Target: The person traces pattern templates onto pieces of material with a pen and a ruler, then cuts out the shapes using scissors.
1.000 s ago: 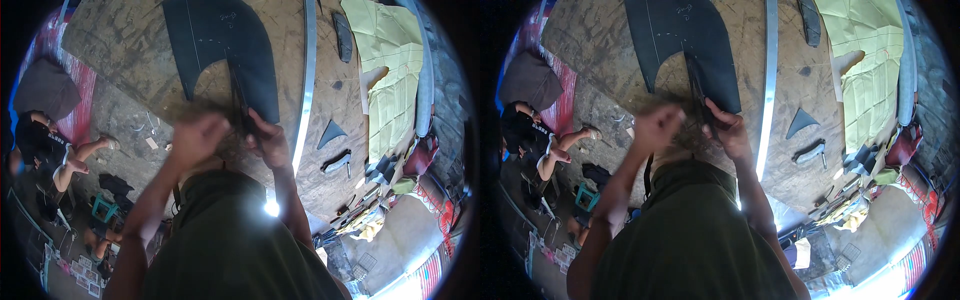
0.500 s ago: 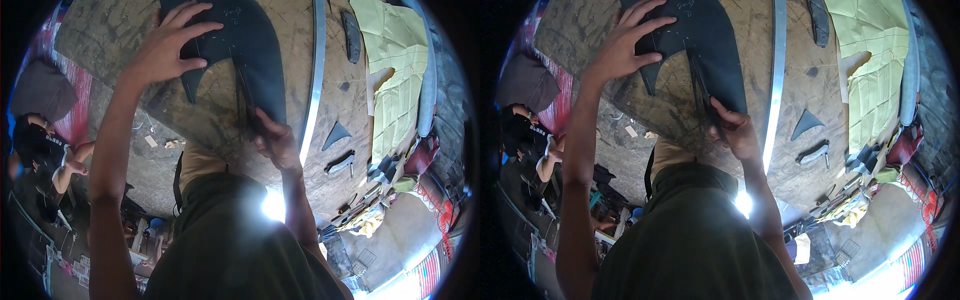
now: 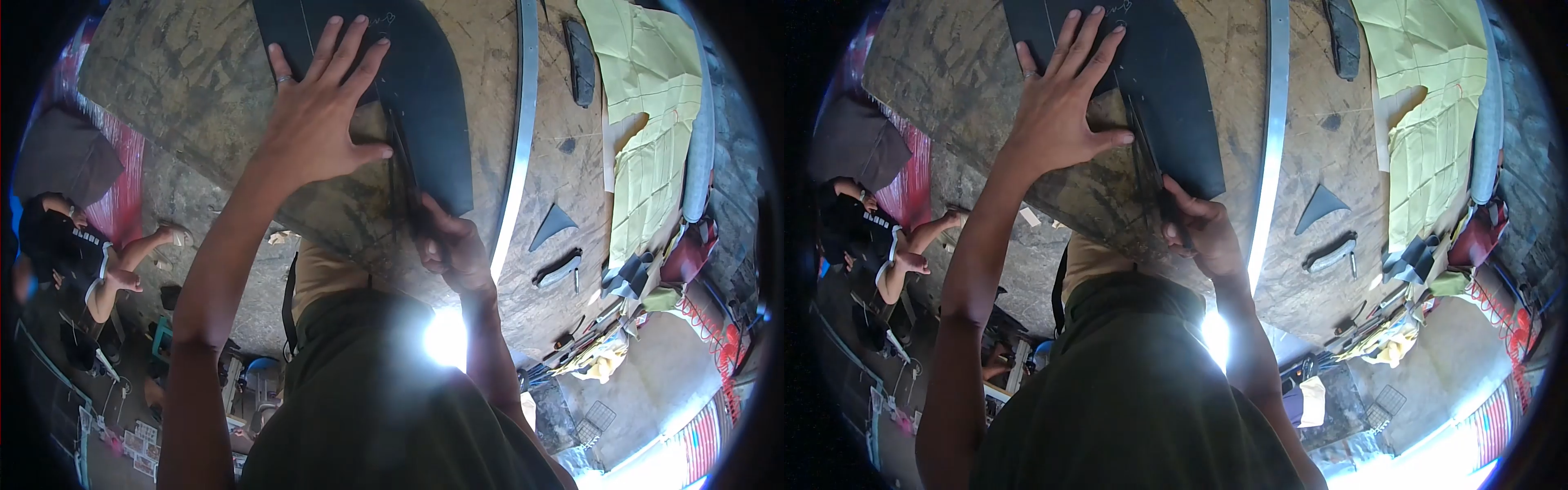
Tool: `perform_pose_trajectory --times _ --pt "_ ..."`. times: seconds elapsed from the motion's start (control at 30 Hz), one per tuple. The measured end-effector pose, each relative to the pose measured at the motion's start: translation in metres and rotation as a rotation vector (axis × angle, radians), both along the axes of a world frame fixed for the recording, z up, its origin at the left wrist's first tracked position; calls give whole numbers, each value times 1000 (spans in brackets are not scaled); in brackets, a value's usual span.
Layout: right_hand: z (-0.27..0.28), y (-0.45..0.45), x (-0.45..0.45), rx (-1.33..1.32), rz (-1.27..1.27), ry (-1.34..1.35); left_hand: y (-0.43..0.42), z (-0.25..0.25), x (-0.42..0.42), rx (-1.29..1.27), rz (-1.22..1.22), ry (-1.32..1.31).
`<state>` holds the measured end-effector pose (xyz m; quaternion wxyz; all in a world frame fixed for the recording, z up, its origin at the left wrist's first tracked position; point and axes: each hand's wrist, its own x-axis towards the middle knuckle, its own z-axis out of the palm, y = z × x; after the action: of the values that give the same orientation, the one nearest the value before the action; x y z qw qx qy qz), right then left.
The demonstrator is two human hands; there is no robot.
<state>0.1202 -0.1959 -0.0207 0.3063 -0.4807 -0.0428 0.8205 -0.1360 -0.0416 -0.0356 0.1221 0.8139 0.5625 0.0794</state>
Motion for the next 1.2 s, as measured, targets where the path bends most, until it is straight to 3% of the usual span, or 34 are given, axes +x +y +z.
perform_pose_trajectory --times 0.17,0.5,0.8,1.2 --pt "13 11 -1 -79 -35 49 -3 3 0 -78 3 -54" --pt "9 20 0 83 91 -146 -1 4 -2 -110 19 -101" --pt "11 35 11 130 295 -328 4 12 -7 -159 -35 -30" --pt "14 74 37 280 511 -340 5 5 -11 -172 -22 -111"
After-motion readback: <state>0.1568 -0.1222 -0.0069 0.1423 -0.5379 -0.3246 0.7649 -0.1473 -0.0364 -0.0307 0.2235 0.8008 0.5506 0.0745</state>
